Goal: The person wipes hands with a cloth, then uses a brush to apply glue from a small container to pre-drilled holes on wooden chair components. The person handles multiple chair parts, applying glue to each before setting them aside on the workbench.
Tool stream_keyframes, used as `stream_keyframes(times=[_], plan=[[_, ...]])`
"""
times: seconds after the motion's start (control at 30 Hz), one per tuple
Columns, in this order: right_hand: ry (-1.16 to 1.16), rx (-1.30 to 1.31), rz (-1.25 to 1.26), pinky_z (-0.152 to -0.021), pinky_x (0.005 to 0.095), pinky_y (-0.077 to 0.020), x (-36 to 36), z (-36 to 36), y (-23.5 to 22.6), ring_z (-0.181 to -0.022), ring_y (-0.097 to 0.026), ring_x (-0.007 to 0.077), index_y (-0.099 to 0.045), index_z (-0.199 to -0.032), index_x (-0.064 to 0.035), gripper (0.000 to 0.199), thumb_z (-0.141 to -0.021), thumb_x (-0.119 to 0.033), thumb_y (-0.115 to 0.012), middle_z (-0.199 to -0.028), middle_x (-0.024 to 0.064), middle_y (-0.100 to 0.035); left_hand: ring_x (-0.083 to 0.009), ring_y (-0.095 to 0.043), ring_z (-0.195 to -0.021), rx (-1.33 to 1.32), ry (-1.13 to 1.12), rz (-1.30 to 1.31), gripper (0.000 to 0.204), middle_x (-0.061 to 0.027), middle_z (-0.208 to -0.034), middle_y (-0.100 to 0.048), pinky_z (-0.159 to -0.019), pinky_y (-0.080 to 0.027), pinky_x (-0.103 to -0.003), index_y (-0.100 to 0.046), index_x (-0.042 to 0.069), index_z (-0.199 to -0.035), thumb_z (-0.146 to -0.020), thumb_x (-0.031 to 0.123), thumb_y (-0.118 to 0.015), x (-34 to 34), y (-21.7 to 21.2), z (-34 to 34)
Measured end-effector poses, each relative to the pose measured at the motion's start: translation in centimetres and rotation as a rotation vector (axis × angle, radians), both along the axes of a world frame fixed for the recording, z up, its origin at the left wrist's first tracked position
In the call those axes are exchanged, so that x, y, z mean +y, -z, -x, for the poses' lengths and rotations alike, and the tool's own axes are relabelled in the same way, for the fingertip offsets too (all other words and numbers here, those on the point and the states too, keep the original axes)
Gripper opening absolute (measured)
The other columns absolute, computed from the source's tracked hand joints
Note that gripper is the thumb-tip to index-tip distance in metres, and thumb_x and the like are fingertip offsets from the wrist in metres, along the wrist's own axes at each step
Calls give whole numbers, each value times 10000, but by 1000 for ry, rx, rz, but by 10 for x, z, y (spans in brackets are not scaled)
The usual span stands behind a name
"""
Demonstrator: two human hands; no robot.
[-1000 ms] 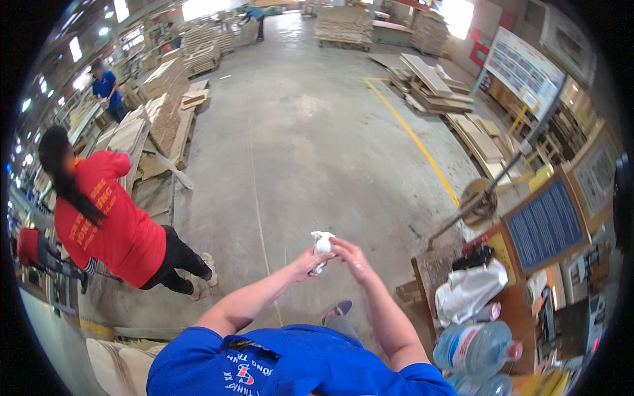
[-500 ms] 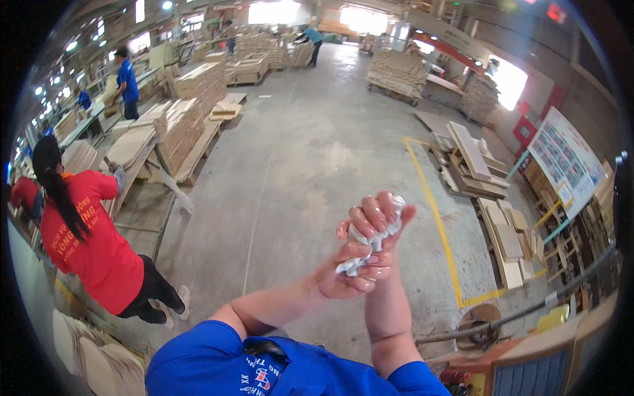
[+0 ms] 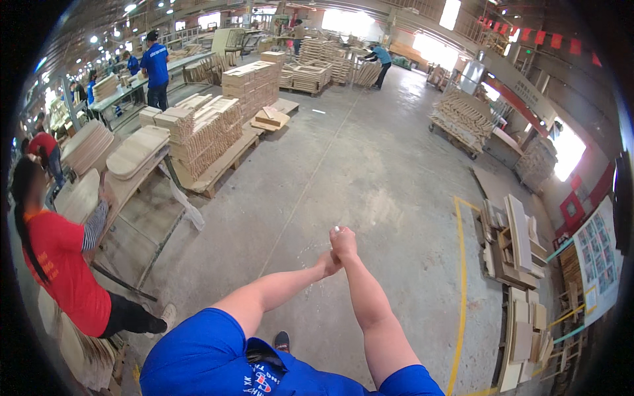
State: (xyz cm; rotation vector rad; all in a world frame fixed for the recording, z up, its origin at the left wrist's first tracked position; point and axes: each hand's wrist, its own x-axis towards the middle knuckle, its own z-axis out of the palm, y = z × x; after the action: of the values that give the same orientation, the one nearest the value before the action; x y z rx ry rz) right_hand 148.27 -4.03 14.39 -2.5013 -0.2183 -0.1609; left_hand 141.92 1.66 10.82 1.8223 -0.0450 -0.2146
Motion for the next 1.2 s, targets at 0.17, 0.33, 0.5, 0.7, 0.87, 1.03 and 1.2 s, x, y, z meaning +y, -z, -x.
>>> stream_keyframes(times=[0.17, 0.33, 0.5, 0.7, 0.87, 1.03, 1.2], plan=[[58, 9, -57, -727, 462, -485, -14, -124, 2, -810, -602, 389, -642, -807, -15, 301, -808, -298, -539, -817, 219, -622, -308, -603, -889, -90, -43, -188, 337, -152, -1011, -631, -718, -459, -387, -552, 99, -1089, -807, 283, -553, -10, 21, -134], [-64, -32, -361, -645, 412, -493, -110, -274, -24, -748, -625, 306, -597, -941, -36, 402, -867, -416, -490, -882, 198, -625, -190, -601, -842, 84, -17, 2, 426, -101, -906, -644, -705, -477, -354, -547, 64, -1073, -708, 260, -646, -51, -11, -281], [107, 365, -450, -524, 370, -512, -258, -393, -54, -621, -625, 222, -558, -970, -27, 492, -895, -497, -435, -854, 117, -616, -93, -539, -648, -21, 94, 449, 327, -1, -796, -582, -584, -471, -264, -522, 69, -1058, -822, 270, -628, -126, -39, -406], [102, 581, -1067, -729, 408, -509, -319, -519, -62, -828, -598, 201, -524, -1022, -53, 377, -869, -396, -552, -925, 95, -599, -86, -544, -693, 131, 83, 561, 277, -2, -827, -577, -588, -474, -257, -551, 100, -1047, -895, 331, -543, -150, -29, -536], [-213, 492, -1006, -790, 353, -459, -282, -650, -58, -918, -550, 150, -551, -962, -52, 266, -798, -244, -631, -934, 55, -587, -127, -532, -797, 123, -379, 628, 330, -29, -926, -563, -662, -469, -311, -548, 131, -1045, -914, 416, -446, -84, -9, -676], [-187, 186, -801, -745, 275, -436, -254, -800, -58, -839, -546, 132, -569, -1007, -37, 245, -817, -186, -610, -920, 37, -602, -195, -484, -979, 402, -621, 1052, 448, -48, -1024, -546, -874, -388, -402, -538, 149, -1119, -888, 513, -414, -37, -5, -830], [71, 86, -842, -707, 283, -449, -228, -939, -69, -798, -561, 135, -591, -1044, -30, 271, -879, -244, -568, -932, 30, -615, -246, -466, -992, 346, -417, 1273, 434, -37, -1172, -455, -872, -395, -381, -460, 158, -1205, -890, 453, -410, -36, -8, -966]])
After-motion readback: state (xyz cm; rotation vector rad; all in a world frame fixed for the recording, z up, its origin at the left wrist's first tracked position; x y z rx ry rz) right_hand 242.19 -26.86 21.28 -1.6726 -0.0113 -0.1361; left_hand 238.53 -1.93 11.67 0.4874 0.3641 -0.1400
